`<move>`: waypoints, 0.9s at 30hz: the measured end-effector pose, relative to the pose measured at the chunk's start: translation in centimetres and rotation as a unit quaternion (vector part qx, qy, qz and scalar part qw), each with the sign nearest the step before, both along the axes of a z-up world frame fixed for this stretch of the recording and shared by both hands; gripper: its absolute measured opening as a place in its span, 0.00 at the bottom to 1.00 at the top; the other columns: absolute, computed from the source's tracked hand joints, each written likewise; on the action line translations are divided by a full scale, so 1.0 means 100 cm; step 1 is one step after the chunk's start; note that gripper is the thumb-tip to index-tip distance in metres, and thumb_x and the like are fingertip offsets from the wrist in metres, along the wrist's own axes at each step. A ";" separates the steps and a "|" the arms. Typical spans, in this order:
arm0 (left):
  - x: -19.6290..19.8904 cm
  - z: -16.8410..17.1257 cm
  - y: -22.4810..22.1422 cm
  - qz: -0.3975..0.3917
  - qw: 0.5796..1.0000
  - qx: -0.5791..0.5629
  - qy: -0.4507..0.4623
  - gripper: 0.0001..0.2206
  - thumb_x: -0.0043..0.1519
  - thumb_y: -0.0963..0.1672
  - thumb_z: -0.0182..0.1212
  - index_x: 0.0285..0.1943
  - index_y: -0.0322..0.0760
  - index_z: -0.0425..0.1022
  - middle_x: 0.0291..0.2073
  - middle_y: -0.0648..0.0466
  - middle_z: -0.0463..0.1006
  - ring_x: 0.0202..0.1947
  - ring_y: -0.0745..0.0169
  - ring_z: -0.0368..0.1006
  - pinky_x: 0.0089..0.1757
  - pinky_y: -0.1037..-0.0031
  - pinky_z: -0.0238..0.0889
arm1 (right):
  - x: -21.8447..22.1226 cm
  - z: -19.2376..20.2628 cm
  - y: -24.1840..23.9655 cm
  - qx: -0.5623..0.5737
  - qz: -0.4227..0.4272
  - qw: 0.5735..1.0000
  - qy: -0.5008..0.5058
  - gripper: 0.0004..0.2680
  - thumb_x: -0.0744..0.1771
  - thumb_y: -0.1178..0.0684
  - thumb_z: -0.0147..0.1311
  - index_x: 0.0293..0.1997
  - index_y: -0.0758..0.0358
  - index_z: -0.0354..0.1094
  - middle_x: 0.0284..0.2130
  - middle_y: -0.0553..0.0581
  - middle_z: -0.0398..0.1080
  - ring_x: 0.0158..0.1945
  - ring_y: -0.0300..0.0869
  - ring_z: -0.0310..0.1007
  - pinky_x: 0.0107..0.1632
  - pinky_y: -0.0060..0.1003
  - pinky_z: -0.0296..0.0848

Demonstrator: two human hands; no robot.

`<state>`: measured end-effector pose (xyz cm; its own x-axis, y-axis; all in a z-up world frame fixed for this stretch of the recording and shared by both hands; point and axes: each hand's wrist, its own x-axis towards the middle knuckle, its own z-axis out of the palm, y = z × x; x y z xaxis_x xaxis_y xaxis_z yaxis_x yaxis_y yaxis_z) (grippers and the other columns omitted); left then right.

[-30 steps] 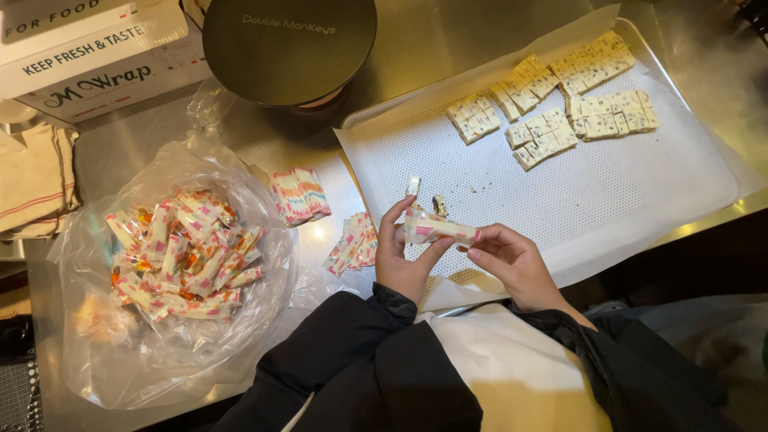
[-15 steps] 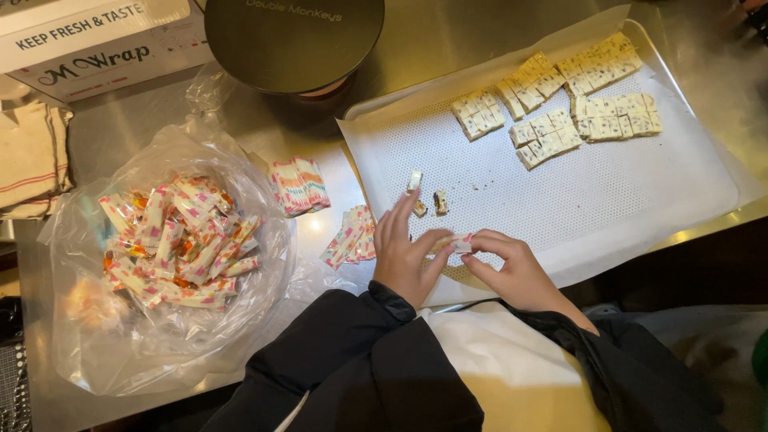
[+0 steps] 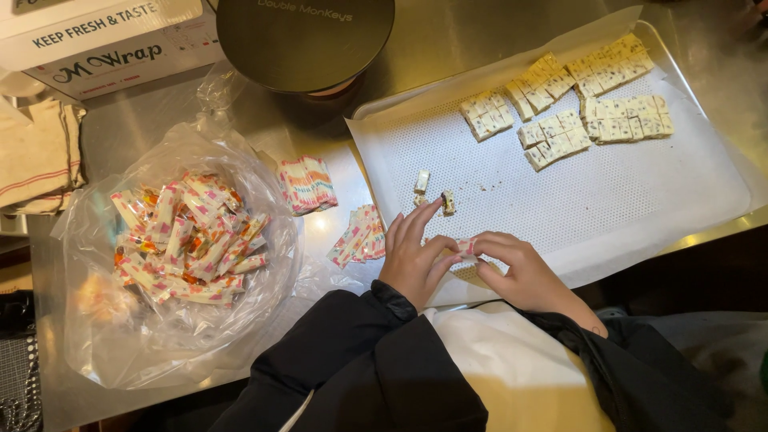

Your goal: Wrapping individual pieces of nougat in decorative paper wrappers on a stainless steel counter.

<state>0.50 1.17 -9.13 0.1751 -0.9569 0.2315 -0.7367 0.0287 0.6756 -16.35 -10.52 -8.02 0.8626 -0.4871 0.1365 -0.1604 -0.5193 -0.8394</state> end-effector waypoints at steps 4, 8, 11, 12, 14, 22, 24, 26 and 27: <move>0.001 0.001 0.000 -0.011 1.000 0.012 0.018 0.11 0.64 0.47 0.58 0.53 0.45 0.69 0.68 0.45 0.52 0.71 0.39 0.46 0.62 0.41 0.36 | -0.005 -0.011 -0.003 -0.044 0.005 0.999 0.014 0.07 0.62 0.63 0.51 0.36 0.55 0.74 0.32 0.50 0.76 0.38 0.50 0.75 0.45 0.44 0.69; 0.000 -0.008 0.000 -0.007 1.000 -0.009 0.008 0.06 0.63 0.47 0.59 0.44 0.45 0.70 0.66 0.49 0.56 0.70 0.41 0.48 0.62 0.42 0.36 | 0.000 0.002 0.000 -0.043 0.024 0.998 0.030 0.07 0.63 0.61 0.51 0.40 0.55 0.73 0.38 0.53 0.77 0.42 0.52 0.75 0.46 0.46 0.68; 0.000 -0.019 -0.002 0.001 0.999 -0.033 -0.001 0.06 0.61 0.47 0.61 0.39 0.47 0.69 0.60 0.54 0.60 0.67 0.45 0.53 0.62 0.45 0.38 | 0.005 0.004 0.005 -0.065 0.046 0.996 0.049 0.07 0.63 0.59 0.51 0.41 0.57 0.72 0.42 0.54 0.76 0.45 0.52 0.74 0.47 0.47 0.67; 0.000 -0.024 -0.003 -0.001 0.999 -0.041 -0.019 0.07 0.61 0.49 0.62 0.38 0.48 0.70 0.57 0.57 0.61 0.65 0.49 0.55 0.63 0.47 0.38 | 0.006 0.004 0.008 -0.087 0.059 0.993 0.055 0.06 0.62 0.59 0.52 0.40 0.60 0.71 0.43 0.57 0.75 0.46 0.54 0.73 0.47 0.49 0.66; 0.002 -0.032 -0.003 0.004 0.998 -0.054 -0.033 0.07 0.60 0.49 0.62 0.38 0.49 0.70 0.52 0.59 0.63 0.61 0.52 0.58 0.63 0.49 0.40 | 0.006 0.003 0.006 -0.095 0.055 0.992 0.061 0.04 0.62 0.59 0.53 0.37 0.61 0.71 0.42 0.57 0.76 0.45 0.53 0.74 0.48 0.48 0.66; 0.012 -0.047 0.000 -0.006 0.995 -0.079 -0.052 0.04 0.64 0.46 0.57 0.41 0.45 0.69 0.36 0.58 0.71 0.48 0.56 0.70 0.63 0.50 0.43 | 0.011 -0.004 0.003 -0.062 0.044 0.993 0.089 0.07 0.63 0.56 0.54 0.42 0.57 0.73 0.47 0.53 0.76 0.49 0.49 0.74 0.51 0.47 0.65; 0.019 -0.054 0.000 0.002 0.996 -0.083 -0.035 0.05 0.64 0.46 0.57 0.43 0.45 0.69 0.36 0.57 0.71 0.45 0.56 0.71 0.62 0.53 0.50 | 0.019 0.012 0.004 -0.009 0.077 0.994 0.082 0.09 0.63 0.57 0.53 0.47 0.58 0.72 0.50 0.55 0.74 0.50 0.51 0.74 0.52 0.49 0.65; 0.024 -0.056 0.002 0.019 0.995 -0.088 -0.036 0.05 0.64 0.46 0.57 0.43 0.44 0.69 0.34 0.57 0.71 0.43 0.55 0.72 0.61 0.55 0.53 | 0.028 0.024 -0.001 0.061 0.041 0.997 0.037 0.09 0.63 0.60 0.53 0.46 0.61 0.74 0.49 0.59 0.74 0.49 0.52 0.75 0.52 0.50 0.67; 0.026 -0.057 0.003 0.037 0.994 -0.093 -0.035 0.06 0.65 0.47 0.57 0.43 0.43 0.69 0.32 0.56 0.70 0.42 0.54 0.73 0.60 0.57 0.55 | 0.033 0.031 -0.003 0.131 0.005 0.991 -0.007 0.09 0.64 0.63 0.52 0.46 0.63 0.75 0.48 0.63 0.75 0.47 0.53 0.76 0.53 0.51 0.68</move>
